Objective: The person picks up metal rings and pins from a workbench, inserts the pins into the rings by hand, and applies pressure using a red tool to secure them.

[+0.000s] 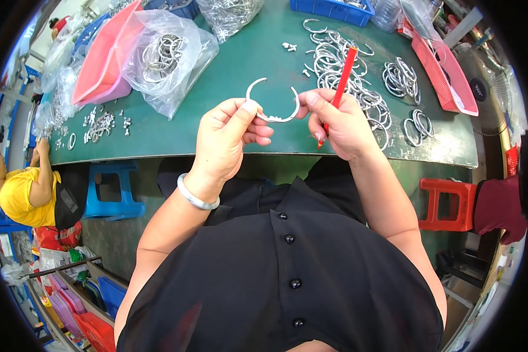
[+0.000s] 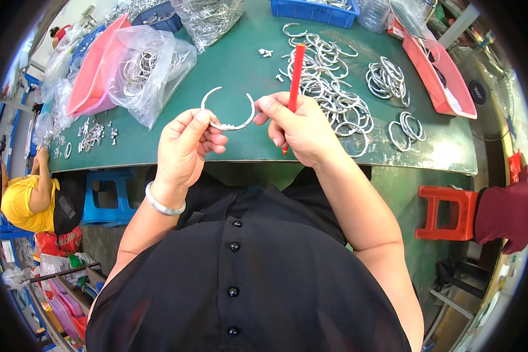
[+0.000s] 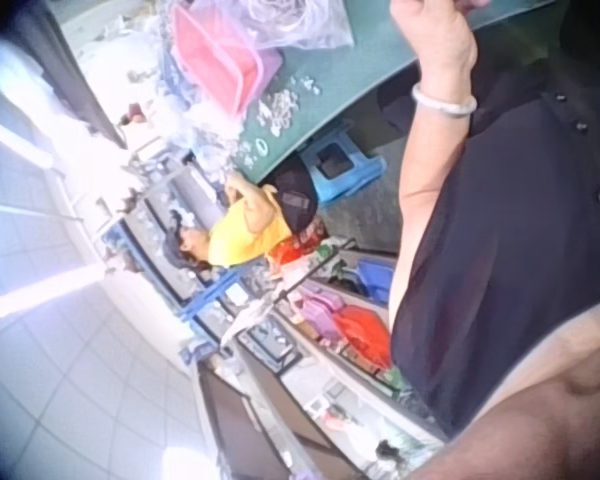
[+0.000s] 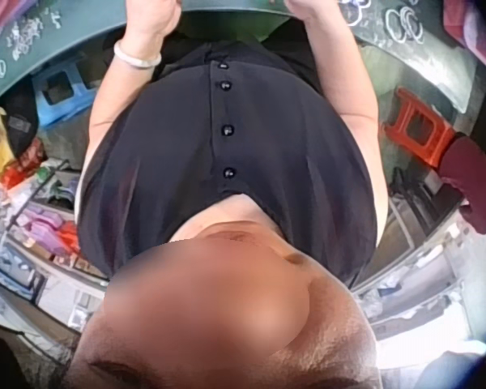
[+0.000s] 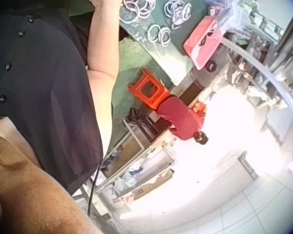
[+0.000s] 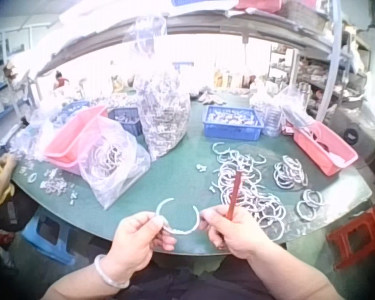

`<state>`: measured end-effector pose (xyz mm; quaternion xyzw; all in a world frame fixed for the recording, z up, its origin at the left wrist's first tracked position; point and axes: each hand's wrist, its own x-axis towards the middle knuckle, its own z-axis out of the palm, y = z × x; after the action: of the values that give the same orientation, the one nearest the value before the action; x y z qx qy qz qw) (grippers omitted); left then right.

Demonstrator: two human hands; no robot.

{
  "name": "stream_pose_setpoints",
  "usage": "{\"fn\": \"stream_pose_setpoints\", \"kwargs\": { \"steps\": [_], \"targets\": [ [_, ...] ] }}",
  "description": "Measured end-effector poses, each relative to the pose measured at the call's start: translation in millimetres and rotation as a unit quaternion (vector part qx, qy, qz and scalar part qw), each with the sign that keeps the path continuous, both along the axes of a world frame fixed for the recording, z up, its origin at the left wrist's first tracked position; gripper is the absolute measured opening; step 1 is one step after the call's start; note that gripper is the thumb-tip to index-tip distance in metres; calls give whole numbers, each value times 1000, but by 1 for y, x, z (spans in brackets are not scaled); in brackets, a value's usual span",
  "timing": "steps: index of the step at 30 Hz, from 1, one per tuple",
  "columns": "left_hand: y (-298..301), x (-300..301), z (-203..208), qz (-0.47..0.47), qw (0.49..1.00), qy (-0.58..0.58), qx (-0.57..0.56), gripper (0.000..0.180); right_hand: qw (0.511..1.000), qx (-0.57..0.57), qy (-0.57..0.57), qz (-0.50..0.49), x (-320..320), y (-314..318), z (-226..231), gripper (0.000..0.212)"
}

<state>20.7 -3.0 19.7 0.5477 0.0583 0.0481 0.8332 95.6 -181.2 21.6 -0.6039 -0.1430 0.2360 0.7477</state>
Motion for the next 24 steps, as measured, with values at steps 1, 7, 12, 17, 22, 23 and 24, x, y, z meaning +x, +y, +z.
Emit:
{"fn": "stream_pose_setpoints", "kwargs": {
  "steps": [1,7,12,17,22,23,24],
  "targets": [
    [0,0,0,-2,1000,3,-3,17,1000,-5,1,13,0,1,0,24],
    [1,-1,2,-13,1000,8,-11,17,1000,-13,14,22,-2,3,5,16],
    [-1,-3,5,-9,1000,-8,6,16,1000,-11,16,23,-3,3,5,16],
    [-4,-6,6,-1,998,-43,43,15,1000,-6,11,24,-3,4,7,17],
    [-6,-9,7,6,995,-74,68,14,1000,-4,5,24,-5,5,7,16],
    [-6,-10,7,6,995,-74,68,14,1000,-2,5,22,-5,5,7,16],
    [-6,-10,8,7,995,-74,67,15,1000,-3,5,22,-5,5,7,16]
  ]
}}
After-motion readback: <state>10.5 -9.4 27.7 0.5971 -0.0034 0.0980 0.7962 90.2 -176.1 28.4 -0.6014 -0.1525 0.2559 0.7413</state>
